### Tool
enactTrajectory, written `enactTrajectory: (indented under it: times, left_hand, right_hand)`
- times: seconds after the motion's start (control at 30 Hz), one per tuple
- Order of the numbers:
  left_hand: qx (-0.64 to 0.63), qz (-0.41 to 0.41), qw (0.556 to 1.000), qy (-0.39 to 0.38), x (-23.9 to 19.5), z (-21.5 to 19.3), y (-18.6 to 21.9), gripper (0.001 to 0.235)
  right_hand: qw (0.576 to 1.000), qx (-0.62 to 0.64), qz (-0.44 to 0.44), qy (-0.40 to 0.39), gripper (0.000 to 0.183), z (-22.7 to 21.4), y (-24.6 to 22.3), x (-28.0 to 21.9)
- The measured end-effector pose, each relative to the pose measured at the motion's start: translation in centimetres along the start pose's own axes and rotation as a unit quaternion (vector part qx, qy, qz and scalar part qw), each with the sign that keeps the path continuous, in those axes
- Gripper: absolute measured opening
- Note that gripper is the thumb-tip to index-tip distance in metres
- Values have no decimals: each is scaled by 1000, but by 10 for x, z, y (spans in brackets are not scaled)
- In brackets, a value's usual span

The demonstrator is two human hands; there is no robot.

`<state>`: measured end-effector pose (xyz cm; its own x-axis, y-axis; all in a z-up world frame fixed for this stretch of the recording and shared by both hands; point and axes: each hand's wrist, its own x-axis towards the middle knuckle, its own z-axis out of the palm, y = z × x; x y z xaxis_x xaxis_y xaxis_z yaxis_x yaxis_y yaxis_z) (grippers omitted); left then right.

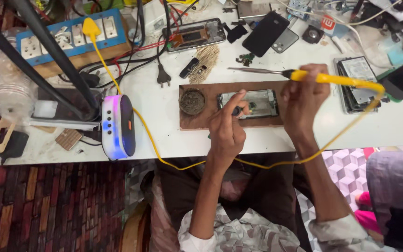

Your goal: The person uses a soldering iron and solder wire to apply solder to a small circuit board placed on a wooden board. The person repeatedly melts solder onto the board while holding the components steady.

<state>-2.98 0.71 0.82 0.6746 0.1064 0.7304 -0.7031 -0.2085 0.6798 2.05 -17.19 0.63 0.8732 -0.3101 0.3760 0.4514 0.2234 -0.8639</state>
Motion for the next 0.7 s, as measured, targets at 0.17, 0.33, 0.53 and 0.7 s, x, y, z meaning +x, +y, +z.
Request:
enactTrajectory:
  times: [0.17, 0.33, 0.53, 0.7]
  left_hand:
    - [13, 22, 1000, -10, 2, 0, 3, 57]
    - [14, 33, 999, -22, 2, -7, 6, 55]
    - [39, 38, 998, -30, 2, -5, 7, 54]
    - [27, 20, 999, -34, 2, -6, 7, 55]
  right_hand:
    - [983, -41, 44, -174, 26, 22, 12, 21]
    - [950, -59, 96, -290, 28, 34, 14, 30]
    - [923, -80, 77, -369, 32, 35, 9, 38]
    - [940, -30, 70, -334, 33, 30, 7, 36]
